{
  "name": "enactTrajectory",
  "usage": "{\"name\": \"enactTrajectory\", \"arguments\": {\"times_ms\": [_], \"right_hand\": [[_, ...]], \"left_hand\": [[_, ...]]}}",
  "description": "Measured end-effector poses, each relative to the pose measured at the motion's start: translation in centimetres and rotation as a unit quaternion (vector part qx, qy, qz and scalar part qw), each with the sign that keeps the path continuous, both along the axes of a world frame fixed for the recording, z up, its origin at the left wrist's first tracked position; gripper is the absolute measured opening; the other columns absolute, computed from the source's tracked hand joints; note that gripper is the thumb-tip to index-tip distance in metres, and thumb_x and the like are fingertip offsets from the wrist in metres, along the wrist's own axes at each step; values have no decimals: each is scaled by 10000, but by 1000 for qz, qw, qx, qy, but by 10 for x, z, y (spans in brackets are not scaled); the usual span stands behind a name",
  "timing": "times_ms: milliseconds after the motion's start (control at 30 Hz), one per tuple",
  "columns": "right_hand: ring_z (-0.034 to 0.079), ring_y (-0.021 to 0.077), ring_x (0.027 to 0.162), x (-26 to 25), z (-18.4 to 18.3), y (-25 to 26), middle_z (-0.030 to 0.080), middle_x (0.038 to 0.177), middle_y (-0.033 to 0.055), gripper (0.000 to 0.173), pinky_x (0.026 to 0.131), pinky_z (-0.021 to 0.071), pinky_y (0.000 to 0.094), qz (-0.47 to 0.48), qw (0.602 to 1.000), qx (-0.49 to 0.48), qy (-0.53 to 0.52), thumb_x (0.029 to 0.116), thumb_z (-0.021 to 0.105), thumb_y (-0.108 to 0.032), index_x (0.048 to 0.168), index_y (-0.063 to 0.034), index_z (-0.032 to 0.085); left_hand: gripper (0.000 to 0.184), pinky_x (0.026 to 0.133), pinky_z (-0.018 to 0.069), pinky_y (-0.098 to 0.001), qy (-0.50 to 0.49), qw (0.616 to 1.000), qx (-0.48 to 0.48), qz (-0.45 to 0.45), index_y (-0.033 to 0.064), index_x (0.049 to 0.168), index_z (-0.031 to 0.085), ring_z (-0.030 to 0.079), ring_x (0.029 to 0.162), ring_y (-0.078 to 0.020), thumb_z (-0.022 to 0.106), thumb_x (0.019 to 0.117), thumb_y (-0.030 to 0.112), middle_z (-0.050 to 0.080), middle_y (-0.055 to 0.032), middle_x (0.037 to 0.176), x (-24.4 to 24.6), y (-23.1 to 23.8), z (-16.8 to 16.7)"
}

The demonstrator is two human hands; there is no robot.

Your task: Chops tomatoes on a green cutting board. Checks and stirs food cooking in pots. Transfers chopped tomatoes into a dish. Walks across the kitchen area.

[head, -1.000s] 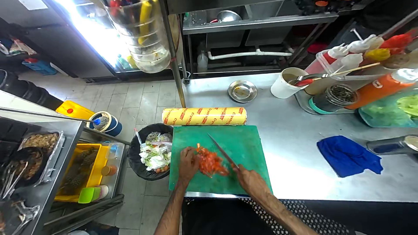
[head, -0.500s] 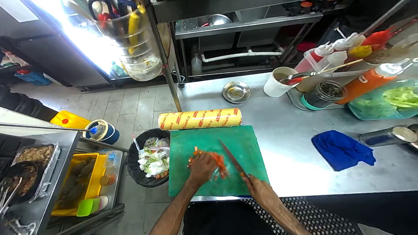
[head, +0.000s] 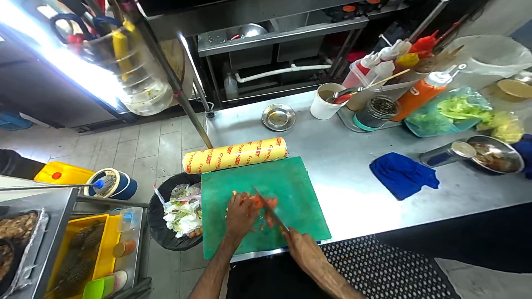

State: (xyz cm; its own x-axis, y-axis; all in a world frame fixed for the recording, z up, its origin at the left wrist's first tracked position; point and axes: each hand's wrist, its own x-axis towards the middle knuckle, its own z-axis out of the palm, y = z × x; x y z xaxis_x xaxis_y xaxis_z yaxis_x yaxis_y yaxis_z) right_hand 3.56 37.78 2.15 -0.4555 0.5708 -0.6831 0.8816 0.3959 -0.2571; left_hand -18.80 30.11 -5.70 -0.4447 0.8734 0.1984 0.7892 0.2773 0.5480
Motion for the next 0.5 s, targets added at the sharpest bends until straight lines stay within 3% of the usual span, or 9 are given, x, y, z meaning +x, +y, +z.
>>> {"name": "enactTrajectory", "arguments": {"times_ms": [167,233,333,500], "right_hand": [[725,387,994,-31,-30,-7,717,1059,195,376,819,592,540,-9,999,19,-34,1087,370,-314,1331,-93,552],[721,388,1015,-45,-31,-4,712,1089,199,358,827,592,545,-4,999,17,-39,1071,405,-274,1338,-80,545],[706,399,1053,-62,-29,11,700,1131,213,374,863,581,556,5,1000,3,-24,1063,433,-284,1344,-65,551],[700,399,1063,-63,4,19,695,1128,209,390,866,581,552,32,999,5,-39,1084,386,-332,1328,-81,559]], "left_hand": [[242,1031,505,-425,-17,999,-30,-21,231,1098,776,584,1222,-217,591,996,349,666,-4,1246,-2,0,-5],[215,1018,512,-409,-52,999,3,-3,215,1075,775,587,1203,-197,615,984,326,668,6,1224,-1,-3,-7],[187,999,524,-390,-100,992,58,57,186,1052,775,608,1165,-186,642,960,278,688,3,1179,-7,-5,0],[174,950,561,-395,-86,987,87,109,169,1046,773,640,1128,-187,676,934,260,696,-17,1160,-31,-32,4]]}}
